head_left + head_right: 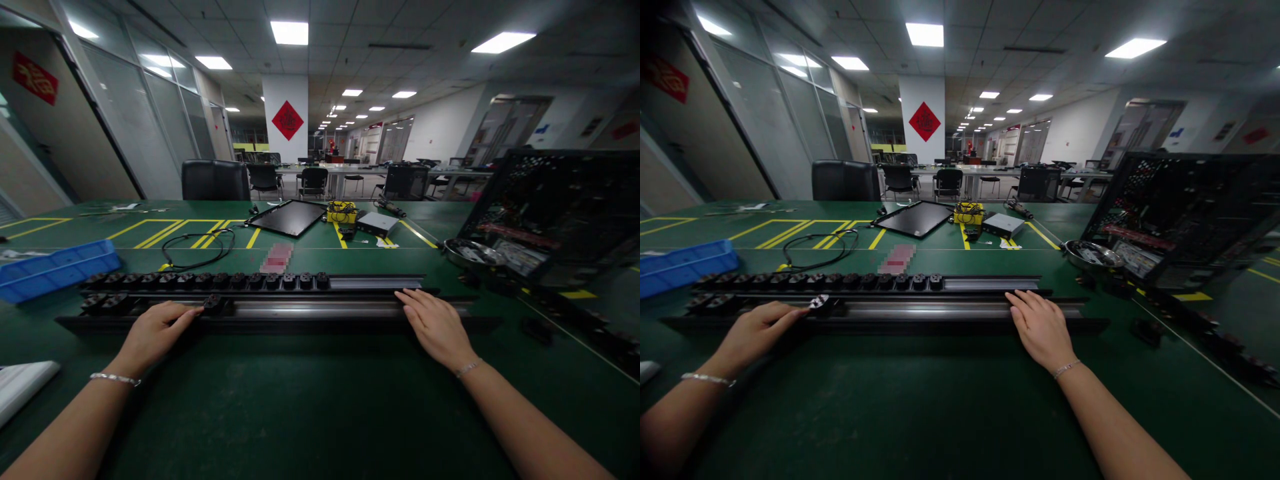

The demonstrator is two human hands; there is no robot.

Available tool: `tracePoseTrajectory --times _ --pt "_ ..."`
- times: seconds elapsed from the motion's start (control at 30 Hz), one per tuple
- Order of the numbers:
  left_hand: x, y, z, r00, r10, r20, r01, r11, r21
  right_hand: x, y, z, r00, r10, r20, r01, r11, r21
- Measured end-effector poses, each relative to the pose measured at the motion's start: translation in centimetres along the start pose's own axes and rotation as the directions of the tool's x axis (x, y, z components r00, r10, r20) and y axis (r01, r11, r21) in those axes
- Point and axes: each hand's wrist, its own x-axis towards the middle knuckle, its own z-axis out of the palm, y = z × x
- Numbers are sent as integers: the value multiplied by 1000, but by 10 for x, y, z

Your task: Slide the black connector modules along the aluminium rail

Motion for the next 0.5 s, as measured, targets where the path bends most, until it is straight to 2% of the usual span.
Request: tracePoseTrajectory --times 0.33,0.5 --pt "2 4 0 995 89 45 -88 996 -28 0 1 1 1000 -9 2 9 1000 -14" --pt "2 5 -1 995 90 35 -89 996 -30 0 0 0 1000 0 18 0 1000 -16"
